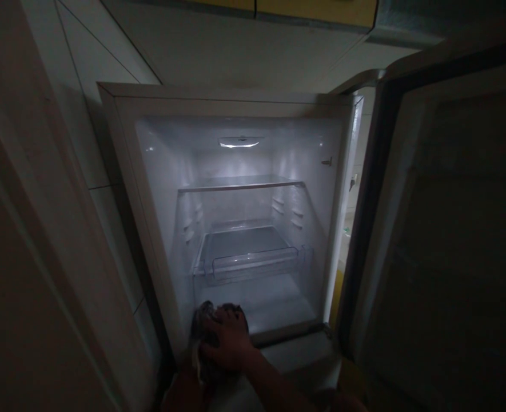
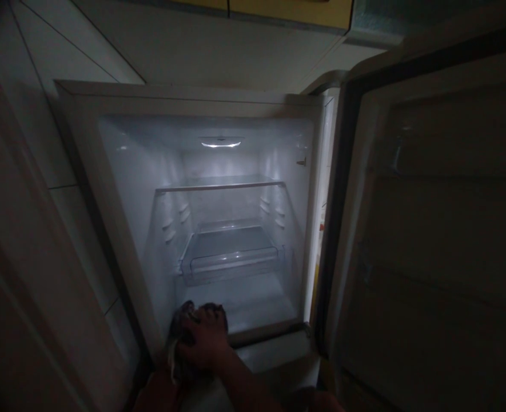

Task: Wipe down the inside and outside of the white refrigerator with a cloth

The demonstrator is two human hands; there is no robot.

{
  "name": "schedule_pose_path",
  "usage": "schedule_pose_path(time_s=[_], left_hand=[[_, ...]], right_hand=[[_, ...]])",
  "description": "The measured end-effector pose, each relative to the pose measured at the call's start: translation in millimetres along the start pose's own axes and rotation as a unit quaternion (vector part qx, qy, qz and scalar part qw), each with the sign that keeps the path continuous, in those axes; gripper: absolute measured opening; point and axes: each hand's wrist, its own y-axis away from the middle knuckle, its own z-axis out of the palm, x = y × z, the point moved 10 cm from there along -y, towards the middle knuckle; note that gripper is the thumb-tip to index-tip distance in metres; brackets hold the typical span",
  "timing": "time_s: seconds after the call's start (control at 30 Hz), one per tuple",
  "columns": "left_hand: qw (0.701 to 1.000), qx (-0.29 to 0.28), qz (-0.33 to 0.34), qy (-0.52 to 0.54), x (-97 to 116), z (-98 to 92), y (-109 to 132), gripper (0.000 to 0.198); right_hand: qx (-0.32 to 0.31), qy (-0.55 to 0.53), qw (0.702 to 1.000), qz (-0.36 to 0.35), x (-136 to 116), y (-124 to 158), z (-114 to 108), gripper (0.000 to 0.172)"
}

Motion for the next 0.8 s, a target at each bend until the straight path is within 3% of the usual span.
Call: schedule_pose_path(time_s=[0.07,0.2,0.27,0.33,0.4,0.53,0.6,0.7,0.8], left_hand=[[0.999,0.046,0.023,-0.013,2.5,-6.7,0.5,0.042],[0.987,0.132,0.093,0.008,19.9,-37.2,-5.3,0.039],[0.987,0.137,0.080,0.013,22.2,-48.7,-12.2,0.038],[0.987,0.143,0.077,0.019,24.9,-58.3,-17.0,0.037],[0.985,0.155,0.075,0.021,25.4,-65.4,-19.1,0.035],[0.984,0.158,0.075,0.023,21.9,-67.8,-19.3,0.031],[0.982,0.166,0.086,0.017,22.3,-66.7,-16.7,0.031],[0.982,0.171,0.081,0.011,20.2,-60.1,-12.0,0.033],[0.987,0.151,0.057,0.016,15.0,-48.5,-10.2,0.034]], right_hand=[[0.022,-0.001,1.000,0.015,38.6,16.0,-16.7,0.072],[0.090,0.064,0.966,0.236,147.8,37.0,-79.7,0.056],[0.102,0.090,0.938,0.318,173.7,40.5,-102.2,0.055],[0.111,0.104,0.926,0.346,171.2,37.1,-108.7,0.058],[0.106,0.113,0.931,0.330,148.5,30.6,-96.3,0.059],[0.091,0.093,0.977,0.167,82.9,25.3,-48.5,0.068],[0.073,0.067,0.991,0.090,68.7,33.9,-32.7,0.073],[0.039,0.049,0.997,0.045,84.8,49.6,-35.7,0.074],[0.054,0.074,0.987,0.133,135.8,58.8,-69.8,0.066]])
